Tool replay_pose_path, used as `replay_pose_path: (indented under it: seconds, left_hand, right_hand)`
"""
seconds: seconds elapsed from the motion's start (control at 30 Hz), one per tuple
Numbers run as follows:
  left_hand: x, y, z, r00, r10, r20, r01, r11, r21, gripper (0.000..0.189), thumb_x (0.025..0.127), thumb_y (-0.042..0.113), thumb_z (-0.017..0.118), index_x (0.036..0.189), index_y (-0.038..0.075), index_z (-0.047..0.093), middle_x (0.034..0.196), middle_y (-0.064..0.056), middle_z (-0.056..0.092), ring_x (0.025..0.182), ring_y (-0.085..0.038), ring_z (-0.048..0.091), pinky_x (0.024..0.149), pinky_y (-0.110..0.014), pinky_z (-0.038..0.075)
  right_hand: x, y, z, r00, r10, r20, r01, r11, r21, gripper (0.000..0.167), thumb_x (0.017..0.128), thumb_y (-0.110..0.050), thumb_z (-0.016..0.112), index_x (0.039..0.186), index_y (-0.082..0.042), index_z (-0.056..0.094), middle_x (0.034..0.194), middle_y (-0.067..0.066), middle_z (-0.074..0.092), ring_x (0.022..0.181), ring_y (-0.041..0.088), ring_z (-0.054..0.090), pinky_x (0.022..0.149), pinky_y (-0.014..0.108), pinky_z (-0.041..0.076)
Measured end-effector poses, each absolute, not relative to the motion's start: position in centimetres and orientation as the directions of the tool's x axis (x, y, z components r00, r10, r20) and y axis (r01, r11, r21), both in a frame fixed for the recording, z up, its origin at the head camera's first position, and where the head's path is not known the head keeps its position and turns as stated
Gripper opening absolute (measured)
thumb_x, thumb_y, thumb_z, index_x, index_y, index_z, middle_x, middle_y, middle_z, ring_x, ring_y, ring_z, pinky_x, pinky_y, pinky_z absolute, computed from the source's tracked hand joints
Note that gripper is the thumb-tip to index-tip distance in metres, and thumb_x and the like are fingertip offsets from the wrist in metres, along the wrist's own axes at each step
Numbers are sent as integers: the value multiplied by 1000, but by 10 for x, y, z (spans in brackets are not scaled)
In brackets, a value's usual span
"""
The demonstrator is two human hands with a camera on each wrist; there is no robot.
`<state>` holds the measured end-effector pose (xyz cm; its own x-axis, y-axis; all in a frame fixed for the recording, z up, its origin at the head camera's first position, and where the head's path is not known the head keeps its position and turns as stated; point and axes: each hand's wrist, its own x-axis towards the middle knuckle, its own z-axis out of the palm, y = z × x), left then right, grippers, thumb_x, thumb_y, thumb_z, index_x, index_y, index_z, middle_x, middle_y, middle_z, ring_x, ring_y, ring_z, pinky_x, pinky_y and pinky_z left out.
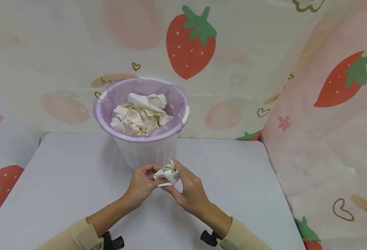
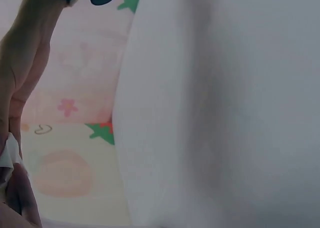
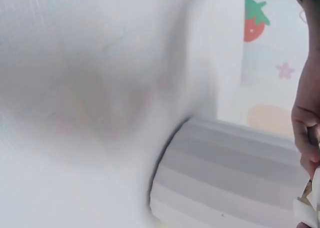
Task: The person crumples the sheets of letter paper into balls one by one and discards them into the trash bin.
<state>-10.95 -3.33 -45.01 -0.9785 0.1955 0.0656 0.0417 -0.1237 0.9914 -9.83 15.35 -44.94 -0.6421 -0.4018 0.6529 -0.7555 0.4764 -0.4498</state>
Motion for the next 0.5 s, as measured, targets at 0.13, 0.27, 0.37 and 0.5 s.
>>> replay_pose_path:
  seconds: [0.13, 0.27, 0.37, 0.5]
  left_hand:
    - [-109, -38, -447, -968, 252, 14, -10, -95, 995, 23, 78, -3, 81, 96, -8, 67, 94, -15, 71, 79, -21, 72, 67, -27, 59]
    - [-111, -45, -445, -937, 345, -55, -91, -88, 992, 26, 83, 3, 78, 105, -9, 70, 104, -15, 72, 89, -21, 72, 79, -28, 59]
    - [-111, -50, -443, -907, 415, -67, -117, -96, 988, 32, 89, 7, 72, 116, -11, 68, 117, -20, 69, 100, -21, 70, 87, -30, 57]
    - [-113, -54, -443, -861, 506, -47, -108, -93, 990, 35, 97, 7, 62, 124, -14, 60, 126, -27, 62, 105, -23, 68, 91, -34, 56]
  right_hand:
    - [-101, 156, -450, -608, -455, 651, -780, 495, -383, 70, 85, -19, 81, 138, 11, 46, 123, 25, 64, 105, 34, 68, 84, 39, 58]
    - [-105, 160, -451, -595, -478, 646, -788, 506, -351, 67, 83, -9, 81, 137, 10, 47, 126, 25, 62, 112, 36, 65, 89, 42, 56]
    - [-107, 163, -451, -600, -472, 646, -785, 504, -361, 66, 77, 0, 83, 134, 9, 51, 124, 23, 63, 110, 35, 65, 89, 40, 56]
    - [-109, 166, -453, -606, -472, 641, -788, 469, -399, 60, 73, 8, 83, 127, 9, 56, 119, 22, 66, 106, 34, 67, 86, 39, 57]
